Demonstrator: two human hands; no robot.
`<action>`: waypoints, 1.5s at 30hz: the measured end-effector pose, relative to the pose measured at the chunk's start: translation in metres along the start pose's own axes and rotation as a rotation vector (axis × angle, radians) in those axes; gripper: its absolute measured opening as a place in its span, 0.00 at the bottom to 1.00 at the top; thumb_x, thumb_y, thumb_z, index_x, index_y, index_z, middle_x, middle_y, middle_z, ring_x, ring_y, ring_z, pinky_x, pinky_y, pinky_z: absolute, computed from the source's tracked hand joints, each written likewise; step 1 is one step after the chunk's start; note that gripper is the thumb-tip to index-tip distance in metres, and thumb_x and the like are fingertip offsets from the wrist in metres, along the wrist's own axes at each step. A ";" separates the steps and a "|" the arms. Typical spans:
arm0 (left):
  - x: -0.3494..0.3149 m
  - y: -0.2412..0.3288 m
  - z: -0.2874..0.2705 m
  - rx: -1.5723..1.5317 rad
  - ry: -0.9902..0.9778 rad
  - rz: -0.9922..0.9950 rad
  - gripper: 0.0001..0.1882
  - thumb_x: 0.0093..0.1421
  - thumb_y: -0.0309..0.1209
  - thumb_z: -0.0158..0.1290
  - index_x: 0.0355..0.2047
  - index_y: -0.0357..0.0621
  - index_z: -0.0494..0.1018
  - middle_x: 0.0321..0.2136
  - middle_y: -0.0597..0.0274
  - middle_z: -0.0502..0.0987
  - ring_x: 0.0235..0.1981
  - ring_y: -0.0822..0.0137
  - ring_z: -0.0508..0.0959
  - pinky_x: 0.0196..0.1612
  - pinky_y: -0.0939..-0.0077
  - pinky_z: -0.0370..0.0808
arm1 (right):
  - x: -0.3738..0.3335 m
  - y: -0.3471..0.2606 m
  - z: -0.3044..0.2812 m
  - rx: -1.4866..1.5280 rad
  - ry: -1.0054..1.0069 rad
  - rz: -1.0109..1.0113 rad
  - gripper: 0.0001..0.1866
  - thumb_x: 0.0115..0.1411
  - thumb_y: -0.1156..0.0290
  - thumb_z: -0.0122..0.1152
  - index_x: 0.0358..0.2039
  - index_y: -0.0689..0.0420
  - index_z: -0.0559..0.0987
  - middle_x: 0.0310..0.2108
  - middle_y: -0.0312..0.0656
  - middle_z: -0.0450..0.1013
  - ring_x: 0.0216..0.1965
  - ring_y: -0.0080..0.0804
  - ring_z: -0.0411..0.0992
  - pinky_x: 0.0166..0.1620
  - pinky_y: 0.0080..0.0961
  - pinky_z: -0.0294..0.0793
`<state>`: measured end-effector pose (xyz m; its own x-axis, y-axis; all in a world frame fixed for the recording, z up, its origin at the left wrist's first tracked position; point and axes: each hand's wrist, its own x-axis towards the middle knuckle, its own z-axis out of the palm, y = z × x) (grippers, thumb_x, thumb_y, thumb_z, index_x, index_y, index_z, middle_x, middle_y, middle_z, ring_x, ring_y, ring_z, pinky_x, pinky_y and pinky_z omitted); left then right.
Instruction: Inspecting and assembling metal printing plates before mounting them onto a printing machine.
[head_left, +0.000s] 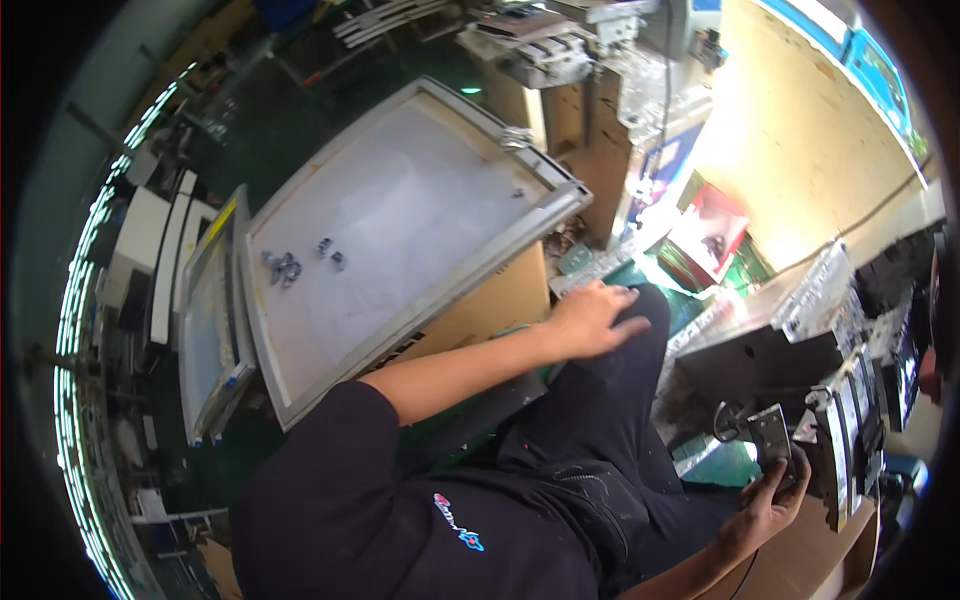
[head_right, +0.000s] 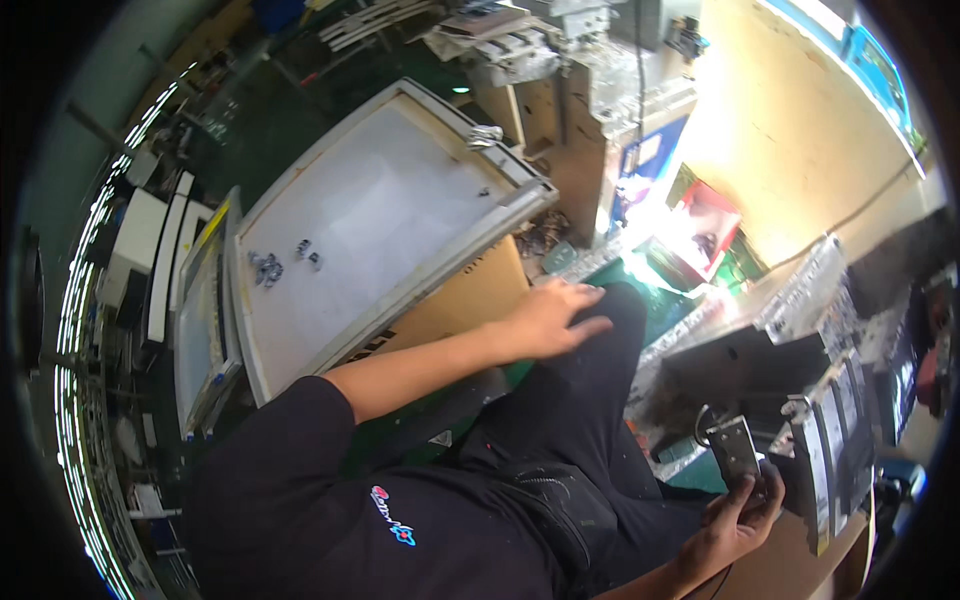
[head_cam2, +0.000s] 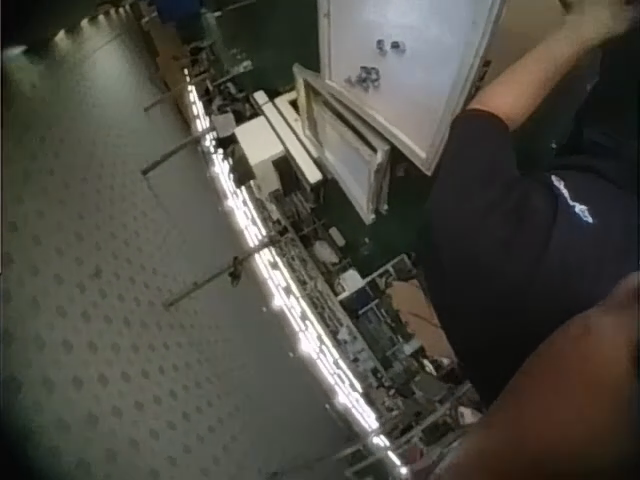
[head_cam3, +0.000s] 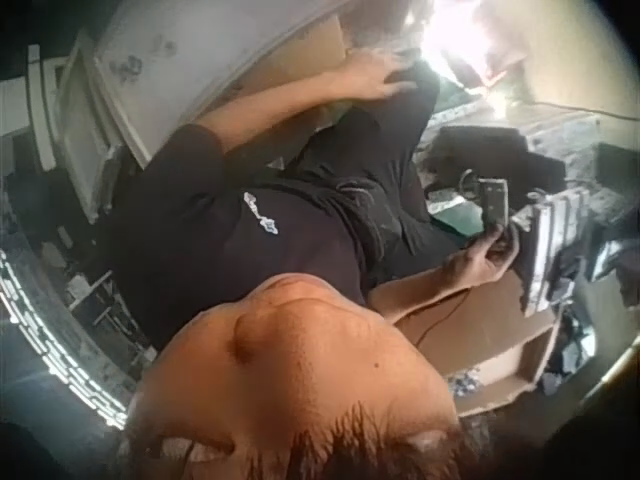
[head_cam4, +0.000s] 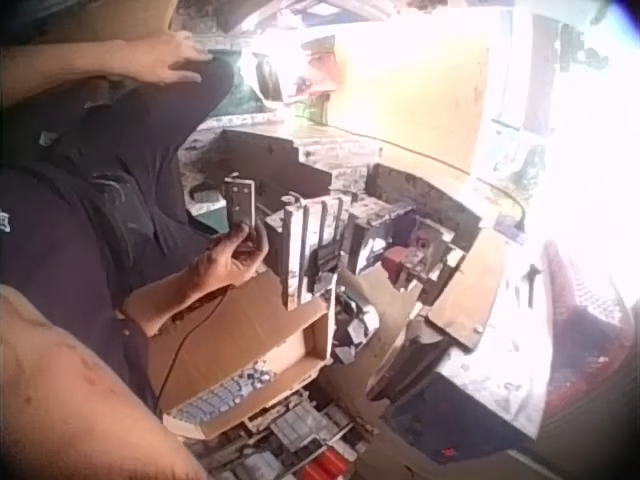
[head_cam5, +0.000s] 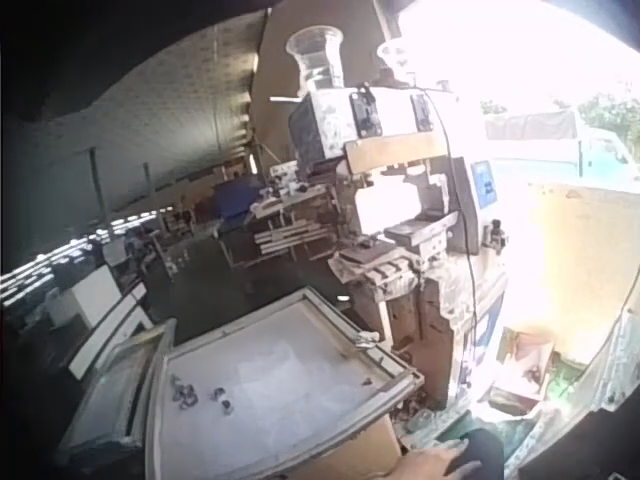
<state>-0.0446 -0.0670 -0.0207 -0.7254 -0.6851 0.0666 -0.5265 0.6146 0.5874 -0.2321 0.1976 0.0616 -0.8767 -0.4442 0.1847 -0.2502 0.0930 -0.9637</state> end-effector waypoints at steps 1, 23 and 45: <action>0.003 0.004 0.022 0.164 -0.148 -0.070 0.47 0.55 0.61 0.51 0.60 0.29 0.60 0.59 0.37 0.63 0.56 0.41 0.67 0.58 0.57 0.66 | -0.002 -0.004 0.004 -0.028 0.015 -0.001 0.15 0.66 0.65 0.55 0.50 0.58 0.73 0.22 0.26 0.63 0.16 0.08 0.49 0.18 0.11 0.43; 0.061 0.179 -0.043 -1.026 -0.274 0.585 0.13 0.58 0.29 0.59 0.42 0.36 0.76 0.32 0.57 0.81 0.28 0.73 0.80 0.31 0.78 0.76 | 0.053 -0.057 -0.010 0.004 0.029 -0.224 0.10 0.64 0.77 0.54 0.46 0.61 0.73 0.29 0.35 0.74 0.20 0.09 0.60 0.21 0.08 0.52; 0.275 0.292 0.047 -1.067 0.089 0.644 0.15 0.55 0.35 0.60 0.38 0.36 0.81 0.30 0.53 0.82 0.31 0.70 0.81 0.38 0.77 0.75 | 0.084 -0.051 -0.047 -0.621 0.738 -0.468 0.09 0.65 0.75 0.53 0.45 0.61 0.74 0.25 0.33 0.68 0.23 0.13 0.66 0.19 0.08 0.55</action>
<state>-0.4181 -0.0574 0.1313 -0.6635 -0.4273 0.6141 0.5647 0.2525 0.7857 -0.3126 0.1976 0.1358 -0.6190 0.0756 0.7817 -0.6090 0.5823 -0.5386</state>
